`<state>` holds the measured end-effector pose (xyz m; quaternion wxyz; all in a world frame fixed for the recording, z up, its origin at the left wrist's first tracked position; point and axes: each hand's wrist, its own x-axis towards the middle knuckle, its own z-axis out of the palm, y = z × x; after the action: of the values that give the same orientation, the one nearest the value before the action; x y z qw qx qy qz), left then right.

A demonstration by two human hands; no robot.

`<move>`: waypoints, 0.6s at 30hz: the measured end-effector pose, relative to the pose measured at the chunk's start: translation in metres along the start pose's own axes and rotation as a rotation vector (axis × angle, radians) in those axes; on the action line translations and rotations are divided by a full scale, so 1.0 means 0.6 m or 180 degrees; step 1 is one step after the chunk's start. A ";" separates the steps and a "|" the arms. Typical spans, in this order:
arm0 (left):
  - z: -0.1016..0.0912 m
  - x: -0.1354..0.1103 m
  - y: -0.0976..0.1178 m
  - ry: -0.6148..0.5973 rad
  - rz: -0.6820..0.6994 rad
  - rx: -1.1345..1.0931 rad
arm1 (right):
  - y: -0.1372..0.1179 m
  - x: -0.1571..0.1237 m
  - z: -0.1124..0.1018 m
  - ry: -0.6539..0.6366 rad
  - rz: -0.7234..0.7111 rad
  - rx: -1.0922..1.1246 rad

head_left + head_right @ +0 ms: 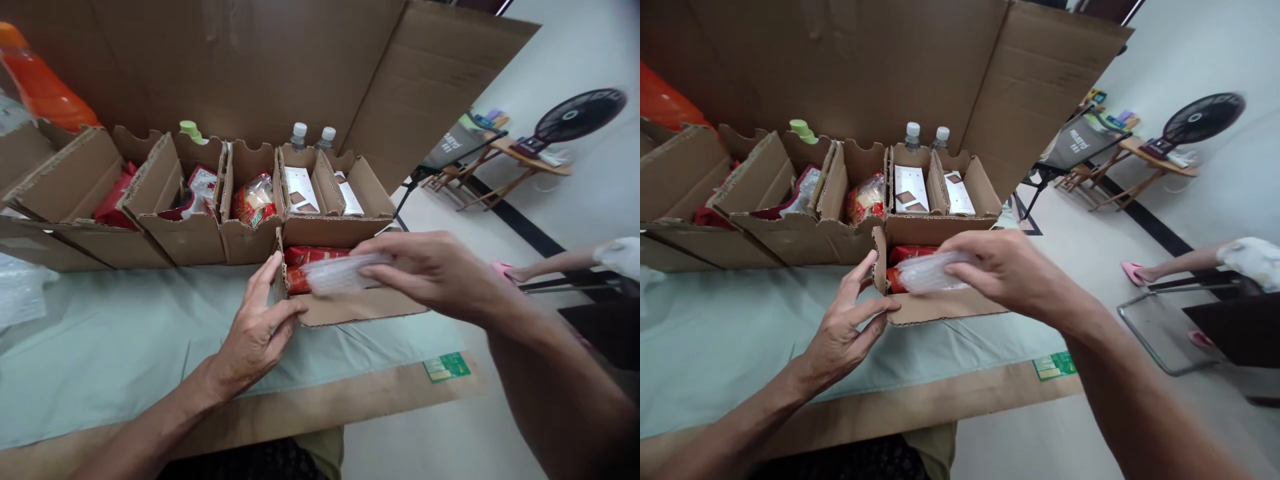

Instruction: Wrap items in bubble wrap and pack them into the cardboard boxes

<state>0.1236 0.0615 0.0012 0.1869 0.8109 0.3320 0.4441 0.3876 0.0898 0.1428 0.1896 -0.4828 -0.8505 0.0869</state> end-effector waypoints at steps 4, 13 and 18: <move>0.002 0.002 -0.004 -0.0011 -0.0025 -0.0049 | -0.004 0.061 0.078 -0.0884 -0.0270 -0.0419; 0.005 -0.004 0.000 0.0174 -0.0158 -0.0214 | -0.001 0.086 0.107 -0.1533 -0.0177 -0.0135; -0.005 -0.038 -0.009 0.0277 -0.0805 -0.0419 | 0.041 -0.087 0.010 0.0799 0.0939 -0.0047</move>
<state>0.1099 0.0494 -0.0141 0.2797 0.7286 0.4094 0.4725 0.4285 0.0578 0.1167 0.2758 -0.6107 -0.7409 0.0467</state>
